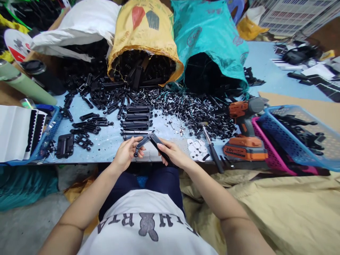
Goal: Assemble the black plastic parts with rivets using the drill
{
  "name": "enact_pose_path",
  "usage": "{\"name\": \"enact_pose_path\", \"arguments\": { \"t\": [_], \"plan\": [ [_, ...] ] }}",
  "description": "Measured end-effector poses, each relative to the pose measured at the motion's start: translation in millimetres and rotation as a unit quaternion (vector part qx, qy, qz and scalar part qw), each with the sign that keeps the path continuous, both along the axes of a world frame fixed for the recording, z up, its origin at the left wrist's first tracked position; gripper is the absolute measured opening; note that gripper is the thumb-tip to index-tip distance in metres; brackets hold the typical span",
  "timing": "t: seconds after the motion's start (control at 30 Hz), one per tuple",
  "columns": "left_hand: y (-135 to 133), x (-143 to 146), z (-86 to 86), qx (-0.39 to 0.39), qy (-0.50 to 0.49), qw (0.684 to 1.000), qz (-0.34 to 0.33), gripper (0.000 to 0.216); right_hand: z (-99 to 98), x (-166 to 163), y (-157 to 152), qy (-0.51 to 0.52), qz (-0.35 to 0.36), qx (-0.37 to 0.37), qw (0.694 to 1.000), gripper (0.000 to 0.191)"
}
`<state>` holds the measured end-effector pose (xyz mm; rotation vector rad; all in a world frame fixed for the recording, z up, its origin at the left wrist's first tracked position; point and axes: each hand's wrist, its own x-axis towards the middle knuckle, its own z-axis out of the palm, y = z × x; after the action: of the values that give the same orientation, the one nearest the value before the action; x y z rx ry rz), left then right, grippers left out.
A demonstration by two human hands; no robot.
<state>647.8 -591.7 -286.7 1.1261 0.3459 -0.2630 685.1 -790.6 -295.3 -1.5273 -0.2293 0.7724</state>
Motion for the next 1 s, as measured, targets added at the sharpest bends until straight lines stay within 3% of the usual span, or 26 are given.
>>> {"name": "enact_pose_path", "arguments": {
  "t": [0.07,0.27,0.67,0.8,1.0],
  "plan": [
    [0.2,1.8,-1.3,0.015,-0.004,1.0,-0.012,0.047,-0.7,-0.7,0.2,-0.006,0.006,-0.012,1.0,0.054],
    [-8.5,4.9,-9.1,0.185,-0.023,0.98,-0.063,0.039,-1.6,-5.6,2.8,-0.027,0.011,-0.045,0.999,0.059],
    [-14.4,-8.7,-29.7,0.14,-0.039,0.989,-0.041,0.035,-4.7,-5.1,-4.2,-0.045,0.038,-0.088,0.994,0.057],
    [-16.0,-4.6,-32.1,0.158,-0.055,0.985,-0.028,0.042,-4.8,-5.5,-5.1,-0.07,0.025,-0.106,0.992,0.06],
    [-19.2,2.3,-36.8,0.175,-0.036,0.984,0.006,0.031,-7.6,-12.0,2.7,-0.048,0.008,-0.088,0.995,0.058]
  ]
}}
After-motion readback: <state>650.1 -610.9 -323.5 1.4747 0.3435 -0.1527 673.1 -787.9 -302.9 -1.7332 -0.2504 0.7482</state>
